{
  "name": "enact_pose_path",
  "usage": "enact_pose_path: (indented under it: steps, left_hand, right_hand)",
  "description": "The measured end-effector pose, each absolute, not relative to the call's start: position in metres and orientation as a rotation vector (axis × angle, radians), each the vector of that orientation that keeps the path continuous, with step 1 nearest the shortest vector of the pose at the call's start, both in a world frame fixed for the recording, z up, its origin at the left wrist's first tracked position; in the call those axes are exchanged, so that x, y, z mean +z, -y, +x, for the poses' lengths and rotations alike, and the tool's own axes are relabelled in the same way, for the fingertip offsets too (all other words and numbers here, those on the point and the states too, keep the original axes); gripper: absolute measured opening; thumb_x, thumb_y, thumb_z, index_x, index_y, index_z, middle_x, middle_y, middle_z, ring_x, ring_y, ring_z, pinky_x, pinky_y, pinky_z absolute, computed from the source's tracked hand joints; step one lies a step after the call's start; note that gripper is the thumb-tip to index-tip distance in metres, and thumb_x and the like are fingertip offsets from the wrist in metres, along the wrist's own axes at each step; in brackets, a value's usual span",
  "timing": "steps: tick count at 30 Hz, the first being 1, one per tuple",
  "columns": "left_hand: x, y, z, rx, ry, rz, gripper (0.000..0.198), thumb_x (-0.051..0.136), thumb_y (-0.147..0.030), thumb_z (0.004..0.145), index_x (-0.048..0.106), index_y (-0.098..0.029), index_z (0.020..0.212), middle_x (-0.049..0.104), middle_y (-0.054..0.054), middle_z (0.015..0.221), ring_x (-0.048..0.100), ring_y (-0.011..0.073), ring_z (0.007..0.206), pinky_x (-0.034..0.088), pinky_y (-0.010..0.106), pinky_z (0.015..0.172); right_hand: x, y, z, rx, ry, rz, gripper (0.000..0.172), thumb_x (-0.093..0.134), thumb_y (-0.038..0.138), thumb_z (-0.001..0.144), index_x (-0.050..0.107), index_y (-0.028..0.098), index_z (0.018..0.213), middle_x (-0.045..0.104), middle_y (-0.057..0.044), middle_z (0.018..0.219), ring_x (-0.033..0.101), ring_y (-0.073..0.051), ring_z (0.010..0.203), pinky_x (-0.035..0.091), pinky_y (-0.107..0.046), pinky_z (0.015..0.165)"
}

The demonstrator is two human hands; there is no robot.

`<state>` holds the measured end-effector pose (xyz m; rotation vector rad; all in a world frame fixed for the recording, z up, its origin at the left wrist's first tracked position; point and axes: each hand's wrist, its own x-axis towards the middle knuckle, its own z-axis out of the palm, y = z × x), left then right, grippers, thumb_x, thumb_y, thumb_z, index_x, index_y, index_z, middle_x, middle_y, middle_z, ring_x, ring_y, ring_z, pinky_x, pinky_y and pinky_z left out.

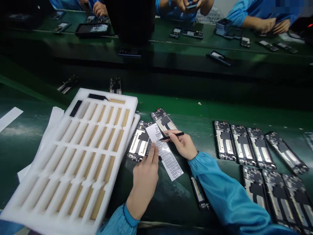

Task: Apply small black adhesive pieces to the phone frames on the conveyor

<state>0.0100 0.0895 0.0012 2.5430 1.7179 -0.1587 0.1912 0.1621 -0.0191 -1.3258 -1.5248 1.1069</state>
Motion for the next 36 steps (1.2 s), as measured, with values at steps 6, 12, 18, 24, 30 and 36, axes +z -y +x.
enact_pose_path:
  steps: [6,12,18,24,30,36]
  left_hand:
    - [0.010,-0.085,0.006,0.168,-1.731,2.361,0.045,0.044,-0.006,0.097,0.058,-0.015,0.139,0.055,0.009,0.151,0.072,0.0224,0.106,0.064,0.033,0.076]
    - [0.025,-0.060,-0.007,0.598,-1.663,1.993,0.023,0.045,-0.023,0.104,0.064,-0.020,0.117,0.076,0.005,0.113,0.072,0.0161,0.101,0.059,0.026,0.087]
    - [0.019,-0.061,0.009,0.226,-1.779,2.352,0.047,0.044,-0.006,0.097,0.053,-0.016,0.142,0.050,0.013,0.154,0.064,0.0291,0.123,0.061,0.040,0.087]
    - [0.010,-0.076,0.019,-0.176,-1.815,2.581,0.064,0.042,0.002,0.089,0.044,-0.016,0.151,0.043,0.014,0.159,0.070,0.0221,0.105,0.063,0.029,0.071]
    - [0.001,-0.077,0.018,-0.225,-1.798,2.584,0.061,0.045,-0.002,0.091,0.048,-0.019,0.149,0.047,0.012,0.157,0.068,0.0214,0.104,0.062,0.026,0.067]
    - [0.000,-0.078,0.017,-0.218,-1.777,2.597,0.058,0.046,-0.004,0.091,0.050,-0.016,0.148,0.046,0.009,0.157,0.070,0.0196,0.094,0.061,0.027,0.064]
  right_hand:
    - [-0.002,-0.153,0.210,1.078,1.441,-1.312,0.054,0.050,0.066,0.097,0.080,0.021,0.102,0.081,-0.009,0.094,0.079,-0.024,0.083,0.065,-0.036,0.078]
    - [0.018,-0.082,0.269,0.893,1.310,-1.462,0.041,0.057,0.053,0.098,0.081,0.021,0.091,0.078,-0.012,0.113,0.079,-0.027,0.086,0.066,-0.036,0.070]
    - [0.012,-0.086,0.241,1.025,1.206,-1.391,0.044,0.060,0.059,0.095,0.074,0.018,0.103,0.080,-0.012,0.100,0.080,-0.025,0.077,0.066,-0.036,0.073]
    - [-0.012,-0.143,0.192,1.109,1.158,-1.346,0.062,0.055,0.074,0.088,0.069,0.014,0.098,0.079,-0.011,0.071,0.077,-0.022,0.065,0.059,-0.027,0.049]
    - [-0.029,-0.146,0.181,1.155,1.189,-1.355,0.055,0.055,0.070,0.091,0.070,0.018,0.095,0.079,-0.009,0.072,0.078,-0.023,0.065,0.064,-0.031,0.055]
    - [-0.030,-0.139,0.179,1.172,1.248,-1.399,0.044,0.054,0.060,0.097,0.073,0.021,0.100,0.081,-0.008,0.081,0.079,-0.025,0.075,0.066,-0.033,0.064]
